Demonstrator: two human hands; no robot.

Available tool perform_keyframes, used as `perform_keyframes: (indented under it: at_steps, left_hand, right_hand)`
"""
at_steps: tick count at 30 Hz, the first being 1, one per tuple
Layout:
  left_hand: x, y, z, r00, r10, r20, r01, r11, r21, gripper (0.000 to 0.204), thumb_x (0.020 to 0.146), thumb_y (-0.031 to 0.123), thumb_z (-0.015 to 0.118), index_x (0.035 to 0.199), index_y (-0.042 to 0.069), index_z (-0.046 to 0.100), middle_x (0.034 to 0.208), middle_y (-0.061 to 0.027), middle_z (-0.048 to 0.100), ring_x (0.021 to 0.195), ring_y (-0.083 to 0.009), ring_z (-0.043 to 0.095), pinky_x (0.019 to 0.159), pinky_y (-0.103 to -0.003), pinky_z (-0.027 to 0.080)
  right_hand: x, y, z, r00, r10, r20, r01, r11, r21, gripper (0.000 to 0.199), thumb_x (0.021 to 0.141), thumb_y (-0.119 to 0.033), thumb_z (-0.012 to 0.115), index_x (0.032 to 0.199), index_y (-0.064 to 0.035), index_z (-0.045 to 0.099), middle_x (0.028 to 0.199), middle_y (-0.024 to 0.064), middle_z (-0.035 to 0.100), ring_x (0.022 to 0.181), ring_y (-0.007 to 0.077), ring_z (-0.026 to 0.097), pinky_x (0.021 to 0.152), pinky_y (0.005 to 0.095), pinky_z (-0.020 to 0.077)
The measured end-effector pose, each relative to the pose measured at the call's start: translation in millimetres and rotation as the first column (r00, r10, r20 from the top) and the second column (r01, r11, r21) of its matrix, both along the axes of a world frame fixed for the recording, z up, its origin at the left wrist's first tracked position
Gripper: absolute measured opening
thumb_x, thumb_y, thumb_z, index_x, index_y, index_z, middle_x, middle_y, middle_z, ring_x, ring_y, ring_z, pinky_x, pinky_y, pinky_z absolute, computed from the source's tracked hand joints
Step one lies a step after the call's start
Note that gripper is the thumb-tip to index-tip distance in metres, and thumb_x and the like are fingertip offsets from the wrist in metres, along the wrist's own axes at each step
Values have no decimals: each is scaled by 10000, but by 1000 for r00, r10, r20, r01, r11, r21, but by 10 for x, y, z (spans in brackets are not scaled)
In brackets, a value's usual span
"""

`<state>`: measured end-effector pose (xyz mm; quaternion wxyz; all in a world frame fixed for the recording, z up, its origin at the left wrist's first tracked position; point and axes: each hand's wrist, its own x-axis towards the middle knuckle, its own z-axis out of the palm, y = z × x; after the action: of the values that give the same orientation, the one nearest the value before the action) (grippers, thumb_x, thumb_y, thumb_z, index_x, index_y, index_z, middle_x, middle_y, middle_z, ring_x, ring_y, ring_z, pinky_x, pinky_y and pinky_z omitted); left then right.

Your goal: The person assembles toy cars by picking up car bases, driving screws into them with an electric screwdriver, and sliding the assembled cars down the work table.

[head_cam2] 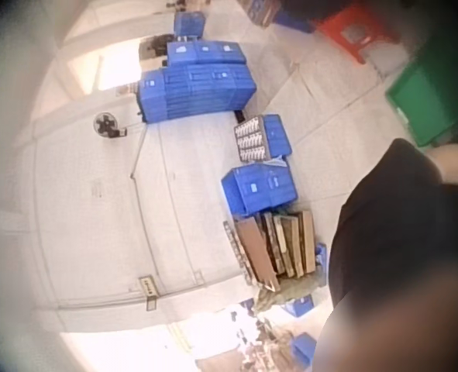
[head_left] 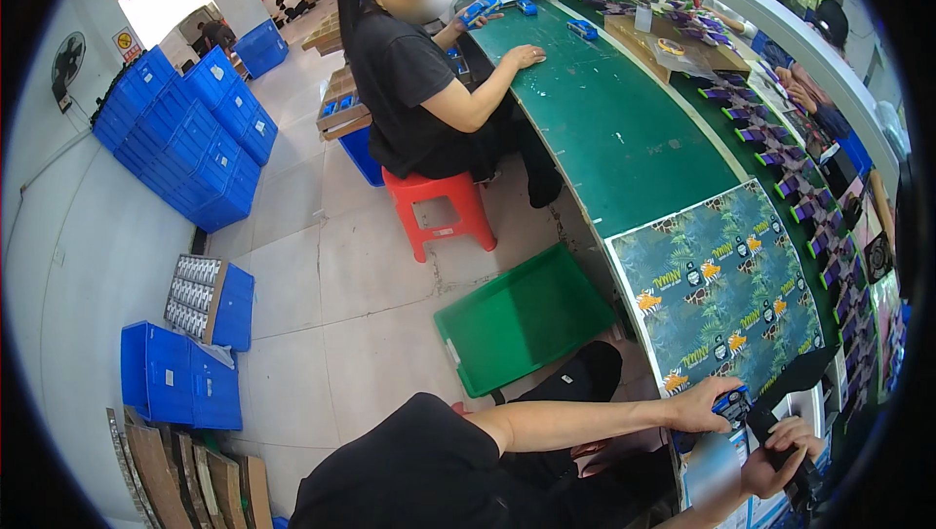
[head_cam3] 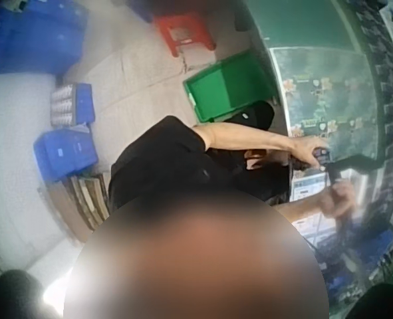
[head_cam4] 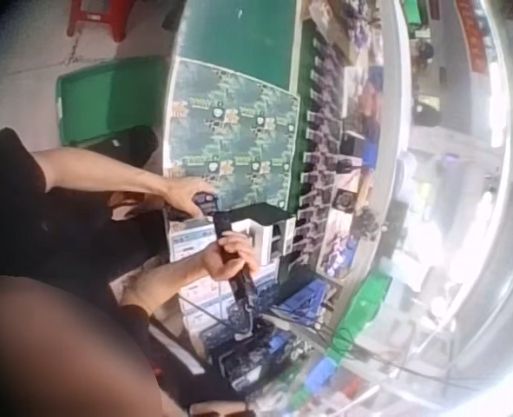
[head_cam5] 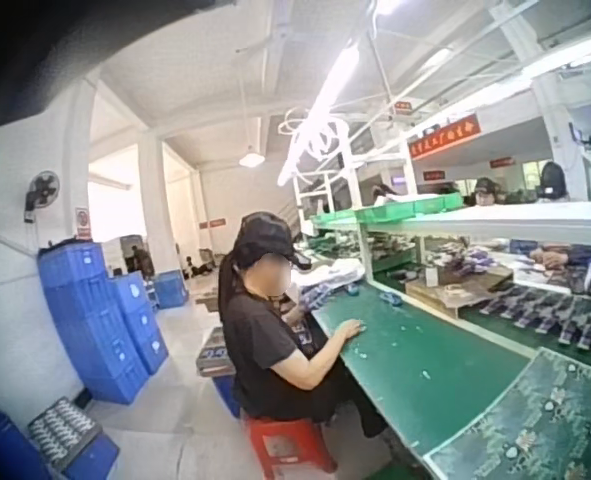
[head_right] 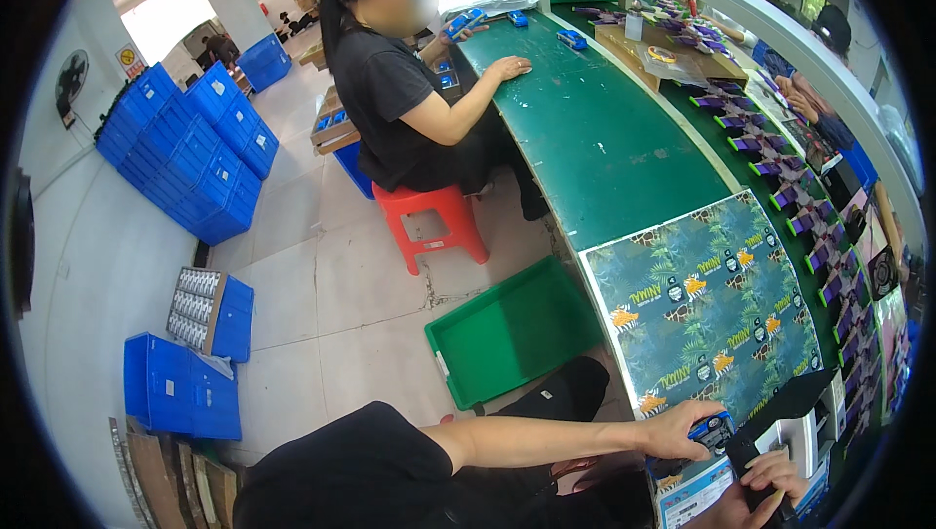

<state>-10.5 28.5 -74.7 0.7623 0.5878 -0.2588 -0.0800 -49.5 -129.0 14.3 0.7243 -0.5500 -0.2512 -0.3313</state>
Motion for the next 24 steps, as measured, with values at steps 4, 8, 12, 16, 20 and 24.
perform_keyframes:
  at_steps: [4,8,12,16,20,24]
  left_hand:
    - [60,25,-12,985,-162,-64,154,982,-111,477,686,99,739,1126,-3,587,947,-52,619,881,-109,568,803,-276,473]
    - [67,-136,65,913,-136,-386,-27,922,-387,392,747,66,710,1118,39,586,901,-11,613,796,-81,566,750,-279,487]
    - [-19,-205,185,772,-424,-474,141,841,-522,551,781,82,724,1292,76,518,1028,-31,596,906,-135,604,818,-303,507]
    - [154,134,92,891,-173,-420,98,976,-195,443,712,70,795,1111,31,605,990,-49,679,874,-156,644,765,-308,534]
    - [201,163,286,737,-297,-608,92,934,-346,386,777,16,715,1130,3,560,1037,-135,682,823,-222,704,709,-325,577]
    - [165,-50,222,709,-276,-650,82,946,-312,376,790,3,694,1134,6,540,996,-122,679,795,-223,699,691,-336,576]
  right_hand:
    - [-115,-20,115,995,-93,-44,93,995,17,165,980,-191,461,879,-65,424,719,52,385,642,150,389,635,290,343]
    - [-346,-630,422,937,-252,243,306,927,-217,575,997,-530,414,1027,33,529,761,134,559,541,221,463,511,378,374]
    - [-700,-583,587,627,-779,-29,763,621,-180,203,982,-178,485,815,-93,407,709,11,319,623,110,325,583,253,281]
    - [-259,-552,502,901,-408,-149,420,905,64,125,928,-94,505,813,-62,466,608,26,408,497,117,403,452,246,343]
    - [-142,-344,582,880,-468,-83,470,883,6,75,884,-29,585,904,-3,518,611,93,543,482,177,529,508,307,468]
    - [-241,-476,530,840,-512,-179,504,859,-94,99,898,-77,592,897,-22,509,631,79,508,514,173,500,558,326,467]
